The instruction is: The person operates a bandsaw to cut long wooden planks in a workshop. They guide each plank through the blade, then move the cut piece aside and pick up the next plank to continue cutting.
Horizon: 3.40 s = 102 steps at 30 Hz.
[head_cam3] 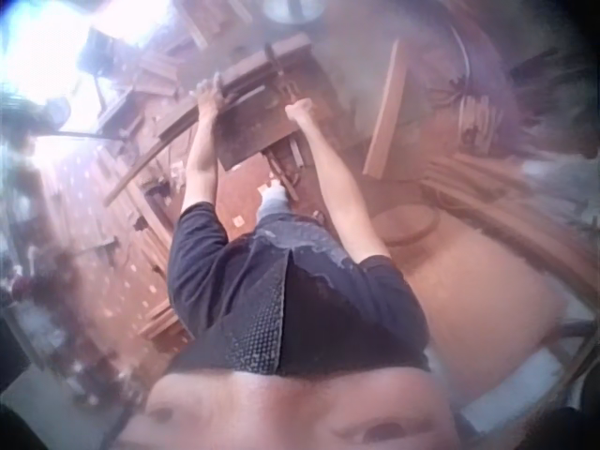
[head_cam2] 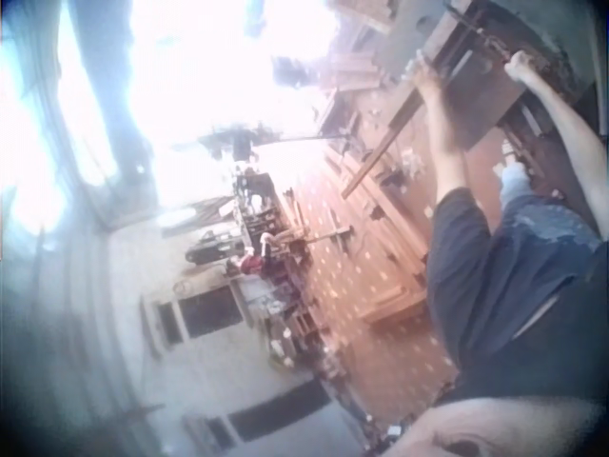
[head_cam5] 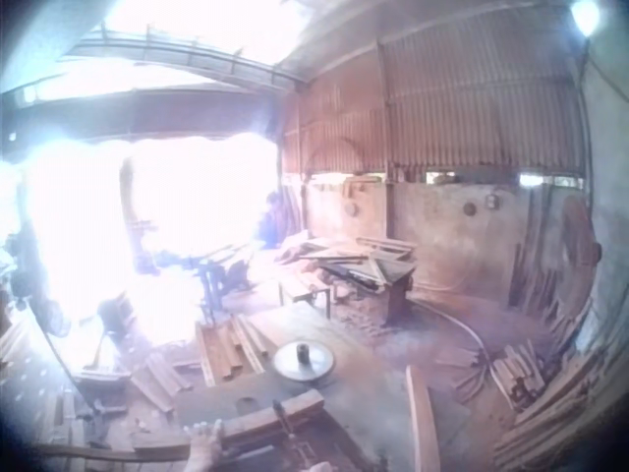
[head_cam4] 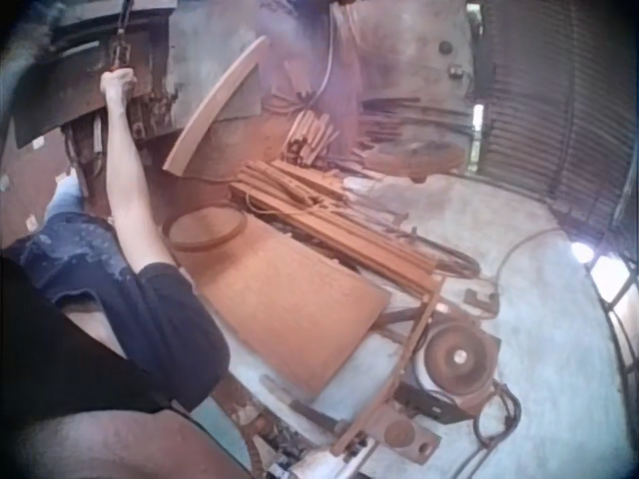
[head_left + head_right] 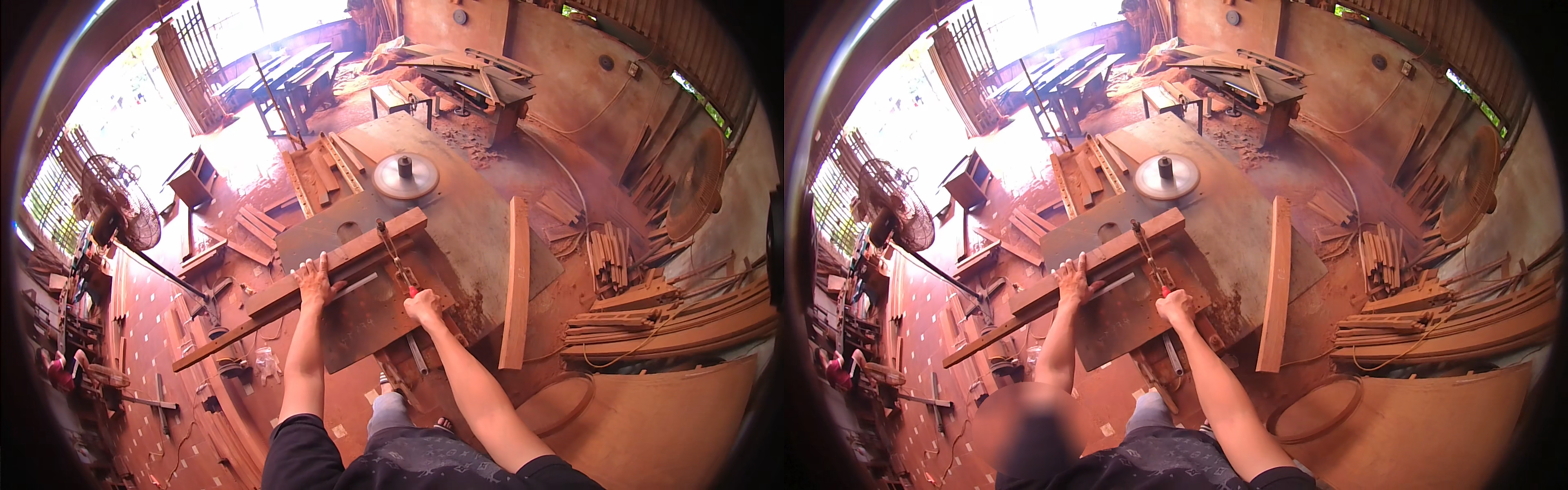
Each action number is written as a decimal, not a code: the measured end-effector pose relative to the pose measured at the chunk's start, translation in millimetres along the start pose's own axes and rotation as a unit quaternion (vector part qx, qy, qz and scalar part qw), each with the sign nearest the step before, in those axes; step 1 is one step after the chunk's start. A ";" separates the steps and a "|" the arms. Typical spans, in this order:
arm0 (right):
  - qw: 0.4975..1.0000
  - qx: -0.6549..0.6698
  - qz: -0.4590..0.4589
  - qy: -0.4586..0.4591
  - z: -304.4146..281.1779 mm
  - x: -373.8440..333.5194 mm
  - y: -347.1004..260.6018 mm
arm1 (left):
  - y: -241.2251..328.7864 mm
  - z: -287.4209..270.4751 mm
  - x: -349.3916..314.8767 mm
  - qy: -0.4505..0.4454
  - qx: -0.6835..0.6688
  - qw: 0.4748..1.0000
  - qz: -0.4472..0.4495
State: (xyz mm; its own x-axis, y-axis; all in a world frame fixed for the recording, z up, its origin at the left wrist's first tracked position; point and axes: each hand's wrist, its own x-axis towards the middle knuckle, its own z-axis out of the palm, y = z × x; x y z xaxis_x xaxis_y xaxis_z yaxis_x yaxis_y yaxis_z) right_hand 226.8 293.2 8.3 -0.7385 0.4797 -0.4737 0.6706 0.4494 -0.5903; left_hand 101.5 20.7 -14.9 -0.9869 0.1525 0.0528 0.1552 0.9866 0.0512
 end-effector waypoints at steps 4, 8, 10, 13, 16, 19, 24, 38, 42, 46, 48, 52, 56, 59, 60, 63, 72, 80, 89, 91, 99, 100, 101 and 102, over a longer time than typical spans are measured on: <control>1.000 0.003 0.005 0.005 7.0 18.5 -25.1 | -12.1 -0.7 30.8 0.004 0.005 1.000 -0.002; 1.000 0.009 -0.014 0.004 7.8 37.3 -37.0 | -14.7 4.2 57.2 0.005 0.007 1.000 0.008; 1.000 0.012 -0.018 0.008 10.1 42.1 -47.1 | -21.1 3.9 69.8 0.000 0.003 1.000 0.009; 0.999 0.032 -0.019 0.002 15.6 36.6 -63.4 | -42.4 14.8 74.0 0.020 0.018 1.000 0.002; 1.000 0.024 -0.010 0.000 20.6 57.1 -56.9 | -28.6 10.0 85.7 -0.002 0.017 1.000 0.008; 0.999 0.032 -0.022 0.006 26.2 64.3 -61.2 | -33.7 12.1 93.8 0.007 0.028 0.999 0.013; 0.999 0.026 -0.024 0.031 36.2 72.7 -64.1 | -34.0 12.7 99.9 0.006 0.035 0.999 0.012; 0.998 0.045 -0.003 -0.049 22.8 68.9 -75.1 | -43.9 21.1 107.0 0.014 0.042 0.999 0.015; 0.997 0.031 0.014 -0.069 21.4 72.1 -78.1 | -39.7 20.6 107.9 0.011 0.056 0.998 0.018; 0.996 0.034 0.032 -0.076 25.5 75.7 -80.2 | -37.8 16.6 106.4 0.003 0.058 0.998 0.014; 0.999 0.026 0.003 -0.028 30.5 78.8 -72.9 | -34.9 14.6 106.7 0.001 0.058 0.998 0.013; 1.000 0.019 0.001 -0.025 30.0 70.8 -79.5 | -38.0 12.8 102.1 0.000 0.055 0.998 0.005; 0.999 0.042 0.002 0.017 33.7 75.1 -75.2 | -34.0 13.1 105.2 0.000 0.059 0.998 0.009; 0.999 0.043 0.000 0.007 32.7 76.9 -74.7 | -34.9 15.9 108.3 0.002 0.044 0.999 0.007; 0.999 0.039 -0.004 0.006 32.3 76.4 -75.7 | -35.2 17.4 109.4 -0.001 0.041 0.999 0.007; 0.999 0.035 0.004 0.001 31.7 71.7 -79.9 | -41.7 21.5 110.9 -0.005 0.038 0.999 0.004; 0.999 0.042 0.009 -0.020 31.0 75.5 -76.6 | -39.9 27.0 112.2 0.003 0.050 0.999 0.002; 0.999 0.043 0.000 -0.026 26.0 73.0 -79.3 | -44.5 28.7 114.8 0.008 0.049 0.999 0.008; 0.997 0.074 0.001 -0.015 29.1 71.4 -83.8 | -47.4 28.0 112.0 0.021 0.049 0.999 0.010; 0.997 0.081 0.007 -0.002 38.3 77.2 -84.6 | -47.7 28.9 113.1 0.020 0.051 0.998 0.011; 0.995 0.093 0.032 -0.016 64.8 99.0 -82.5 | -48.1 27.4 111.5 0.027 0.060 0.998 0.011; 0.995 0.095 0.030 -0.019 67.0 99.7 -82.6 | -49.1 26.1 110.7 0.023 0.059 0.998 0.009; 0.995 0.097 0.026 -0.024 70.5 99.4 -83.8 | -52.7 24.8 108.9 0.022 0.062 0.998 0.005; 0.994 0.101 0.026 -0.020 71.2 105.9 -77.9 | -45.9 24.2 112.1 0.024 0.061 0.998 0.010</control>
State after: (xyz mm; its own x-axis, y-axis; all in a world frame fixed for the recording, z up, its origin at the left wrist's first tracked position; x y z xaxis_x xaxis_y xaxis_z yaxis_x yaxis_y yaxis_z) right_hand 91.3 255.3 -42.4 -0.7079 0.4665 -0.5304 0.6832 0.2618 -0.6817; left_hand -17.4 -6.1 -35.5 -0.9801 0.1714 0.1001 0.1646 0.9837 -0.0727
